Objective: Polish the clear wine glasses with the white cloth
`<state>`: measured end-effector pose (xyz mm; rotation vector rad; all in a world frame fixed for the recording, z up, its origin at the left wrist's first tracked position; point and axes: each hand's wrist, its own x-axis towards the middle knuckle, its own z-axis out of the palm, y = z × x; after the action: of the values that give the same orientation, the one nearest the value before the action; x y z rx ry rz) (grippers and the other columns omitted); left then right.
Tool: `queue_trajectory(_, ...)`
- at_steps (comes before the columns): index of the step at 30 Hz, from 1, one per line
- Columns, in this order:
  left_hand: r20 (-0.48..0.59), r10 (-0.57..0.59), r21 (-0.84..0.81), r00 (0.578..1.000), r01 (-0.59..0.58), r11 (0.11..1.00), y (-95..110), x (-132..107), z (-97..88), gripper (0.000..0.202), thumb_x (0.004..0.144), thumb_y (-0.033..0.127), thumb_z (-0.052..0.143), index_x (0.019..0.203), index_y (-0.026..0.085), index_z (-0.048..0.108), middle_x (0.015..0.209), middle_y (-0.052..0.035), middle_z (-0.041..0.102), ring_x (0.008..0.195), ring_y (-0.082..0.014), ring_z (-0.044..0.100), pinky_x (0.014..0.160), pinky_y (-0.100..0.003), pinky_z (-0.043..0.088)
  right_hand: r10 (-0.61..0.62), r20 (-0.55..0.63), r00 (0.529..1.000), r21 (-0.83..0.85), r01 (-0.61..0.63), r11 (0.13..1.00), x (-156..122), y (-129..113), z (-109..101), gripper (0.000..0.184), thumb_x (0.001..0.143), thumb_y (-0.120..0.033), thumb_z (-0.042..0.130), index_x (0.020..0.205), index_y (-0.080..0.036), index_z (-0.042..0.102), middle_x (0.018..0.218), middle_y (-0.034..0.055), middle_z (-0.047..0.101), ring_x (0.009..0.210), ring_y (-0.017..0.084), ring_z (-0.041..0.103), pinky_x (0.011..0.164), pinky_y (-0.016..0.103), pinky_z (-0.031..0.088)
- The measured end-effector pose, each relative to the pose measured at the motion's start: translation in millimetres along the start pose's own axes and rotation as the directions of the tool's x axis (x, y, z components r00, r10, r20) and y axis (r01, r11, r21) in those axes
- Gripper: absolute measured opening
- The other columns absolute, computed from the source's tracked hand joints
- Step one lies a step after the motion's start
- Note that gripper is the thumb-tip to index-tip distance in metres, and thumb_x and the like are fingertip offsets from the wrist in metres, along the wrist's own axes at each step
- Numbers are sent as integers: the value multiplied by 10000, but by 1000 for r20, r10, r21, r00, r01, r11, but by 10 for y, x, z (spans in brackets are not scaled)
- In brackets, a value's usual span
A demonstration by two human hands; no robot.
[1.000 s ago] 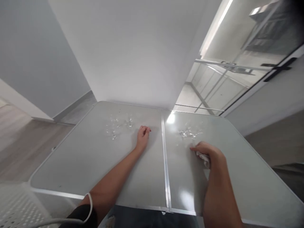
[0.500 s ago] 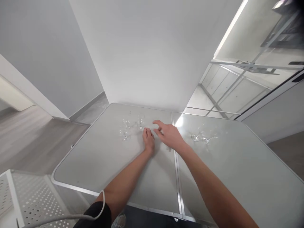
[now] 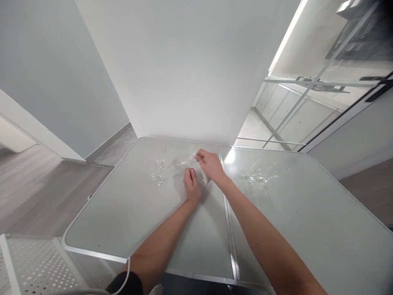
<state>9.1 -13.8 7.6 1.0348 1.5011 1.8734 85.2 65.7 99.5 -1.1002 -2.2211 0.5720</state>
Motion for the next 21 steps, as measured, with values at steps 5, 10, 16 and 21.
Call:
queue_trajectory(5,42,344,331,938,-338,881,74,-71,55,251,985,443,470,1022,218,576,1021,-118,574,995,-254,550,914,-407,426,136,-59,989,258,-117,959,-586,460,-305,260,940,-402,523,791,-212,619,729,1,701,665,150,607,685,246,428)
queue_trajectory(10,329,397,483,857,-513,709,82,-6,81,343,936,448,574,1198,230,615,1297,-175,597,1217,-333,535,1099,-514,287,178,5,984,456,-161,875,-1014,651,-295,287,934,-423,520,793,-198,629,735,7,692,680,151,589,684,249,440)
queue_trajectory(16,549,160,536,820,-493,685,-9,-1,54,553,879,553,630,1342,274,513,1075,-87,726,847,-244,694,751,-325,455,192,-16,981,549,-152,822,-1126,637,-316,282,901,-450,576,789,-196,629,723,-1,663,712,151,593,722,257,454)
queue_trajectory(21,482,144,637,865,-458,620,-88,-67,73,597,859,578,644,1342,253,514,1027,-86,744,747,-227,705,608,-278,384,391,11,920,768,-258,586,-1277,661,-387,491,879,-602,540,1194,-232,614,842,11,681,635,148,573,626,265,489)
